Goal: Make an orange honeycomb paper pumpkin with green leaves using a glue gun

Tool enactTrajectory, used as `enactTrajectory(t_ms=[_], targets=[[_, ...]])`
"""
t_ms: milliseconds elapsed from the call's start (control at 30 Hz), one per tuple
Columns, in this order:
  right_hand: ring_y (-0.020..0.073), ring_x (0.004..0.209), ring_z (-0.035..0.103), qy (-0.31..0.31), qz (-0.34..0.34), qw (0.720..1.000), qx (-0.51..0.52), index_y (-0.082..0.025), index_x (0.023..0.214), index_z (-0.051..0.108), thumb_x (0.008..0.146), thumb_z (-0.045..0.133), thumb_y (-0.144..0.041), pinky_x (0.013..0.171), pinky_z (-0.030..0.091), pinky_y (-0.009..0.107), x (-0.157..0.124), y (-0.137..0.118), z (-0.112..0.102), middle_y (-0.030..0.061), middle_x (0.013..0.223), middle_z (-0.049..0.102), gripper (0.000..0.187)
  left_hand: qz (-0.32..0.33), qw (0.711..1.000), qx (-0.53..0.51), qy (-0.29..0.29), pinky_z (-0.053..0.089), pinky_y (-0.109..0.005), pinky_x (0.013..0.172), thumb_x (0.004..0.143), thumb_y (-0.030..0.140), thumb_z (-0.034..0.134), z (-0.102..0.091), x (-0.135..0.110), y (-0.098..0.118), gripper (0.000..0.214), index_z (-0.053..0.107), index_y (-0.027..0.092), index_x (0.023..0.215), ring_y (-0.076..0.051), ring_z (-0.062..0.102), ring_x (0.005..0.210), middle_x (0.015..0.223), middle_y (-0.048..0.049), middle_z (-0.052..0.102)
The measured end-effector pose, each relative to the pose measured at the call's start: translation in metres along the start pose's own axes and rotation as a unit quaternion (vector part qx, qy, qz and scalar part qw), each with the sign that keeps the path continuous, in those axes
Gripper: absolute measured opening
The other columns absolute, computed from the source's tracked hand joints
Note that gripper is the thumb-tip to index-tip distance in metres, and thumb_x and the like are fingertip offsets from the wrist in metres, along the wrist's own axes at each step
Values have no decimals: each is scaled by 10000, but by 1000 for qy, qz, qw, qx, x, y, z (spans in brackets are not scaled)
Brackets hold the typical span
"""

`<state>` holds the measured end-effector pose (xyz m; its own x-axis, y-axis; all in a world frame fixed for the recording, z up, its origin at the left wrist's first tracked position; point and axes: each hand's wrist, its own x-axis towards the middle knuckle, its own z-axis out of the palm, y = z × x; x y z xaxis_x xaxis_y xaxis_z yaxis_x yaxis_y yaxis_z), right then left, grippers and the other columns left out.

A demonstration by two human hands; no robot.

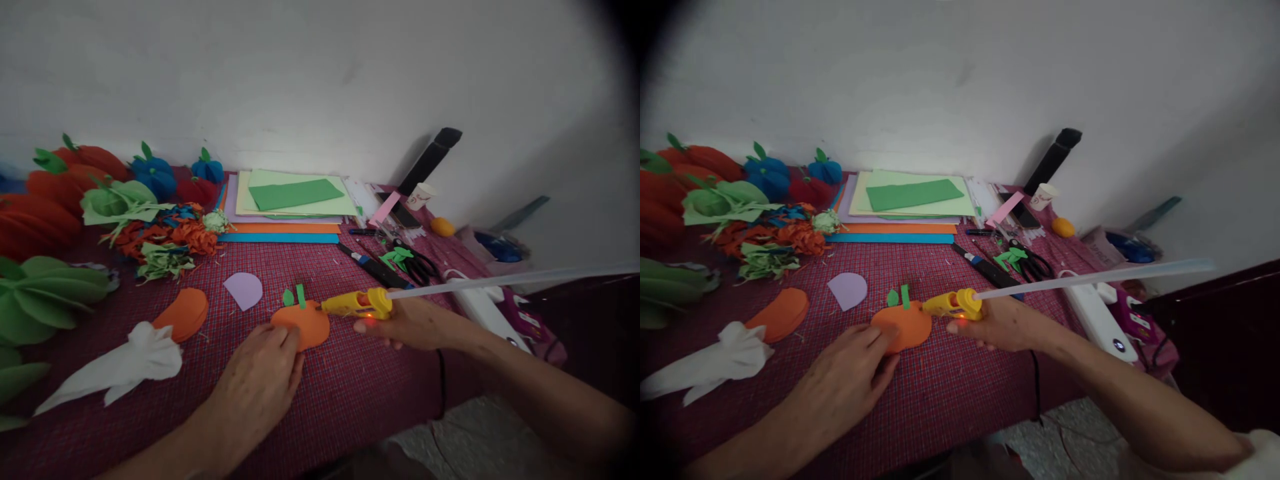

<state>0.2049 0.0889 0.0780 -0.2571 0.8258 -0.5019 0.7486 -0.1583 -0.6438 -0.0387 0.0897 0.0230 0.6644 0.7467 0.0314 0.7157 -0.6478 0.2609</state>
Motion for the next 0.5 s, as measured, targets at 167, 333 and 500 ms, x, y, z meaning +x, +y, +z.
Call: enactTrajectory(t_ms=[167,333,500], targets=[[86,503,476,51,-89,993,-53,-188,1008,614,823,499,-463,450,383,184,-13,-6,0,-30,638,560,351,32,998,2,50,483,-398,721,838,174,413,-9,0,-3,207,595,165,938,-218,582,759,798,-55,631],[90,494,424,150,-108,973,-140,-169,790,620,785,554,-453,453,308,201,-34,-14,12,-29,588,520,292,128,962,-90,224,440,-352,749,848,197,458,-35,-8,10,231,611,172,1020,-179,577,760,821,-60,658],[82,502,435,227,-121,962,-91,-167,782,565,807,527,-433,462,302,198,-42,-6,42,-30,614,533,270,10,867,-493,-71,377,-199,459,871,412,406,-39,-27,68,358,680,181,858,-86,493,496,601,1,600]])
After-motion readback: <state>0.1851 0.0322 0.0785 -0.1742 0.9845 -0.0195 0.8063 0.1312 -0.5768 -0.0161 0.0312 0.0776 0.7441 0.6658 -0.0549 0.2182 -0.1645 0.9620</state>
